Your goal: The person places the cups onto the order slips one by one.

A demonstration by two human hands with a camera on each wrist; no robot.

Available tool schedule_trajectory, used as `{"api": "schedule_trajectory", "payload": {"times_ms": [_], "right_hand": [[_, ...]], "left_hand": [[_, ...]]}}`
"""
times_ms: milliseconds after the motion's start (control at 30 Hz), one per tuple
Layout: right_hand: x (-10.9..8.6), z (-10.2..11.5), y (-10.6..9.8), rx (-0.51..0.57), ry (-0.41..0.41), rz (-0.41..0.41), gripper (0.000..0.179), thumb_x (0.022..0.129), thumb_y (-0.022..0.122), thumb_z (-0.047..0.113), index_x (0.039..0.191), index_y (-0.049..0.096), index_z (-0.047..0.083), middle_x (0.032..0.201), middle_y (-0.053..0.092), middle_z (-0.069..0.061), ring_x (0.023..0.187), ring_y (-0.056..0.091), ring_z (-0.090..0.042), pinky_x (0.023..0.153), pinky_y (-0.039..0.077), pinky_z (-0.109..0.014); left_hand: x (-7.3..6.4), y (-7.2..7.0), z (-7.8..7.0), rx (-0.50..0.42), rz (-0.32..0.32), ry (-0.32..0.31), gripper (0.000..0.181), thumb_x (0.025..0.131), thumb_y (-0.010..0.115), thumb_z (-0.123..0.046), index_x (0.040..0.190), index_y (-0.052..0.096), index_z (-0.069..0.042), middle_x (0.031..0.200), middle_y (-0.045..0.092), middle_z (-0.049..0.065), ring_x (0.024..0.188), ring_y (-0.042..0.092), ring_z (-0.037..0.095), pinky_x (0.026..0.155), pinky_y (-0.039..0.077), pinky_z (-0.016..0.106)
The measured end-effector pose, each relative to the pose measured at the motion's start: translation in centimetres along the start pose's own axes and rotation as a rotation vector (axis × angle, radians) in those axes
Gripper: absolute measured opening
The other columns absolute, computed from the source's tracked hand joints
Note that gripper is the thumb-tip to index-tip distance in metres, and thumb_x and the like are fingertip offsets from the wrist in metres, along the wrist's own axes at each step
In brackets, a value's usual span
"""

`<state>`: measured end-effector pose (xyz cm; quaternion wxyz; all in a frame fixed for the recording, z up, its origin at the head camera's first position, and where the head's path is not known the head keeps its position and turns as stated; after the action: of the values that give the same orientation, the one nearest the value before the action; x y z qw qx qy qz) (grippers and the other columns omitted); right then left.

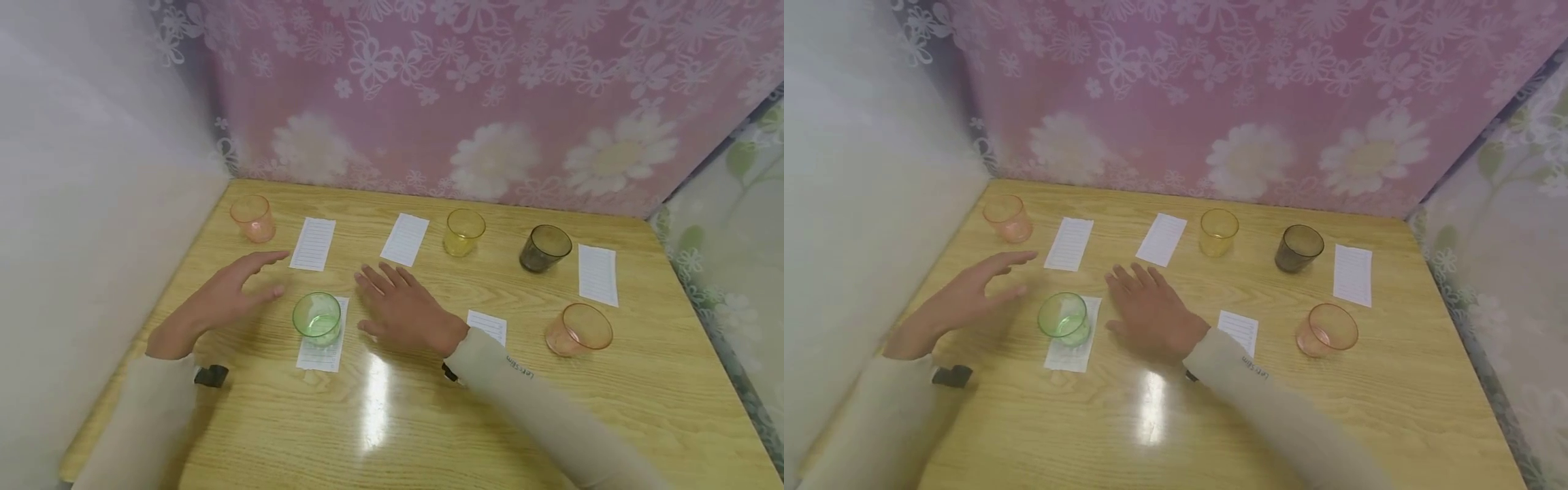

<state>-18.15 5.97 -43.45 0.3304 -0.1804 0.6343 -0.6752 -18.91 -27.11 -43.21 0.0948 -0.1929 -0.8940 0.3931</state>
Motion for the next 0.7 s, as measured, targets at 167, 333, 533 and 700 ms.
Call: {"api": "schedule_trajectory", "payload": {"times_ms": [167,333,533,700], "right_hand": [[0.9,-1.4,-0.9,0.015,0.012,-0.053,0.083,0.111,0.057,0.054,0.175,0.025,0.012,0.182,0.023,-0.012,0.168,0.023,-0.041,0.136,0.023,-0.057],[1.9,-2.4,-1.7,0.028,0.017,-0.126,0.08,0.112,0.056,0.055,0.172,0.032,0.009,0.179,0.031,-0.013,0.165,0.031,-0.041,0.133,0.032,-0.056],[3.0,-3.1,-2.1,0.027,0.01,-0.226,0.077,0.112,0.055,0.054,0.169,0.039,0.005,0.172,0.043,-0.017,0.159,0.042,-0.042,0.125,0.043,-0.058],[4.1,-3.3,-2.0,0.032,0.015,-0.234,0.079,0.111,0.056,0.057,0.169,0.038,0.006,0.174,0.041,-0.016,0.159,0.041,-0.042,0.125,0.043,-0.059]], "left_hand": [[0.8,-1.9,0.9,0.049,-0.095,0.018,0.062,0.11,0.069,-0.029,0.163,0.049,-0.007,0.168,0.048,0.018,0.155,0.044,0.045,0.12,0.042,0.067],[1.7,-3.8,1.8,0.095,-0.179,0.017,0.061,0.108,0.071,-0.025,0.162,0.05,-0.004,0.167,0.048,0.022,0.151,0.046,0.048,0.114,0.046,0.068],[3.1,-5.5,2.3,0.18,-0.284,0.025,0.059,0.108,0.07,-0.027,0.157,0.053,0.001,0.167,0.041,0.031,0.152,0.037,0.058,0.117,0.035,0.077],[4.2,-6.6,2.8,0.196,-0.324,-0.003,0.062,0.106,0.074,-0.027,0.155,0.053,0.003,0.168,0.038,0.033,0.153,0.032,0.061,0.121,0.029,0.077]]}}
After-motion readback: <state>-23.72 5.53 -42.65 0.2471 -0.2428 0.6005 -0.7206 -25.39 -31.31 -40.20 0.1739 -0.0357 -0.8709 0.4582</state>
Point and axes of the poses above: each hand's wrist, its own x-axis towards the middle knuckle, its own y-axis out of the palm, z = x × y, the point moved 2 cm from there along x, towards the middle knuckle
